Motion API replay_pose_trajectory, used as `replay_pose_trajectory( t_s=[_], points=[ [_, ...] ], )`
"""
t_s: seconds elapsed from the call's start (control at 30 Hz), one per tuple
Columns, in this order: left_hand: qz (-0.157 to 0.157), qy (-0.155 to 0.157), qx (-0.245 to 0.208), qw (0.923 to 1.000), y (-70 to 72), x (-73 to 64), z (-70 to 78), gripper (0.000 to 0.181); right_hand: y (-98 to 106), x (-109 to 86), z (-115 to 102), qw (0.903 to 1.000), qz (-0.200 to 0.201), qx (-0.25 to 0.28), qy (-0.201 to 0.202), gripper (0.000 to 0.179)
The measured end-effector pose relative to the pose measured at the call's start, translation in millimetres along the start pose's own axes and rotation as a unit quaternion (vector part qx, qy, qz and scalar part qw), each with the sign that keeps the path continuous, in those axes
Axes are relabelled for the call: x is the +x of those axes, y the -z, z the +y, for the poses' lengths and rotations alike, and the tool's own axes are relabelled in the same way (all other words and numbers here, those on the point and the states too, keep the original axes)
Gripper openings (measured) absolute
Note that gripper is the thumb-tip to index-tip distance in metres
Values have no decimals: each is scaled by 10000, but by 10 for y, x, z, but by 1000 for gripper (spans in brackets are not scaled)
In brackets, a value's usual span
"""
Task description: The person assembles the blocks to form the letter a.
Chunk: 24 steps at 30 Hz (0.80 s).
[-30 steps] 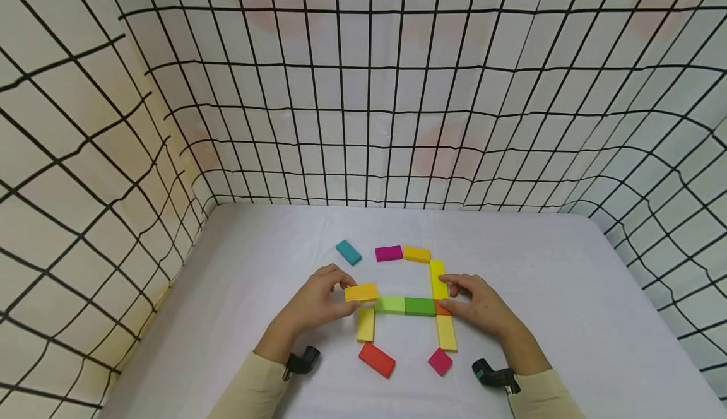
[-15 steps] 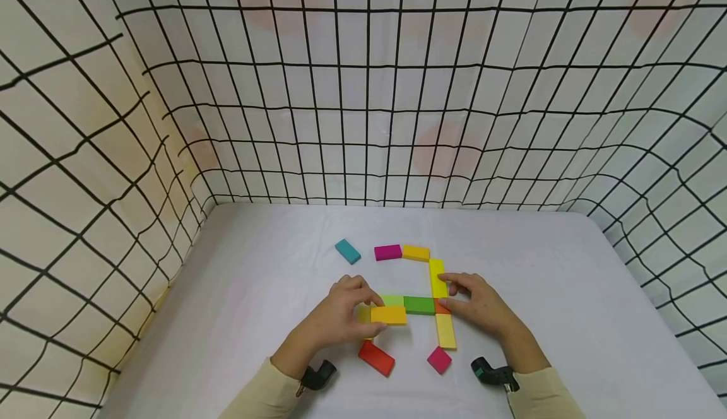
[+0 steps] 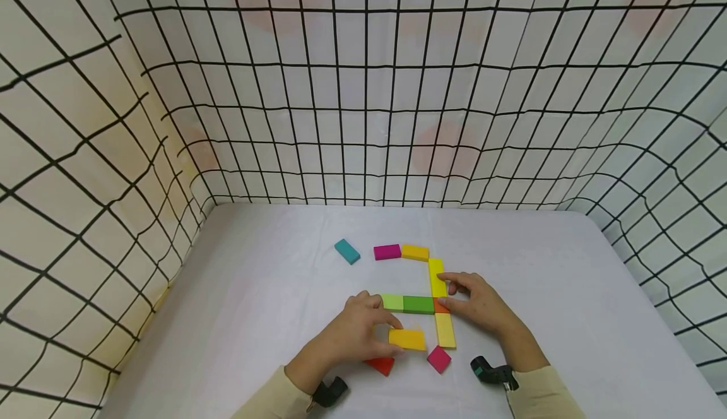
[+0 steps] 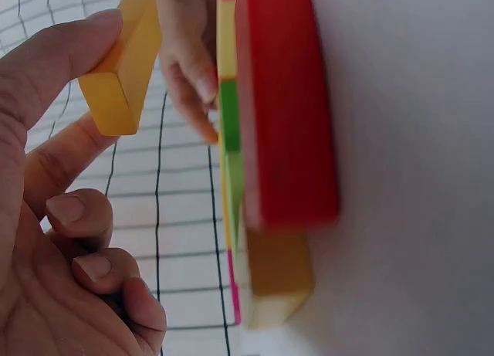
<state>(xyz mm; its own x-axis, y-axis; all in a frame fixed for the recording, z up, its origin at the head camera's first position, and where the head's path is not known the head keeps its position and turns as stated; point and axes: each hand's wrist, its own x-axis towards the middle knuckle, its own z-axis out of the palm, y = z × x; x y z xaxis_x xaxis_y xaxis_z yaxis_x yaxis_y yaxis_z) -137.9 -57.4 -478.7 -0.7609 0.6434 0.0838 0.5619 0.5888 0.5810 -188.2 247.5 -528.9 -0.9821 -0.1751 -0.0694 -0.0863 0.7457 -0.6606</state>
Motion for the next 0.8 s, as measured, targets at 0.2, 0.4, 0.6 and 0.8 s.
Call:
replay_pose_trajectory(
  t_s=[0.2, 0.4, 0.6, 0.8],
  points=[
    [-279, -484, 343, 9979, -137, 10, 37, 29, -4, 6, 20, 10000, -3, 42, 46, 52],
    [-515, -862, 598, 9931, -204, -4, 53, 34, -8, 14, 32, 9998, 5, 91, 189, 52],
    [-960, -478, 591, 9925, -196, -23, 88, 33, -5, 17, 44, 9997, -29, 157, 192, 51],
    [-1124, -140, 574, 9919, -197, -25, 119, 31, -10, 14, 47, 9997, 5, 143, 186, 51]
  ],
)
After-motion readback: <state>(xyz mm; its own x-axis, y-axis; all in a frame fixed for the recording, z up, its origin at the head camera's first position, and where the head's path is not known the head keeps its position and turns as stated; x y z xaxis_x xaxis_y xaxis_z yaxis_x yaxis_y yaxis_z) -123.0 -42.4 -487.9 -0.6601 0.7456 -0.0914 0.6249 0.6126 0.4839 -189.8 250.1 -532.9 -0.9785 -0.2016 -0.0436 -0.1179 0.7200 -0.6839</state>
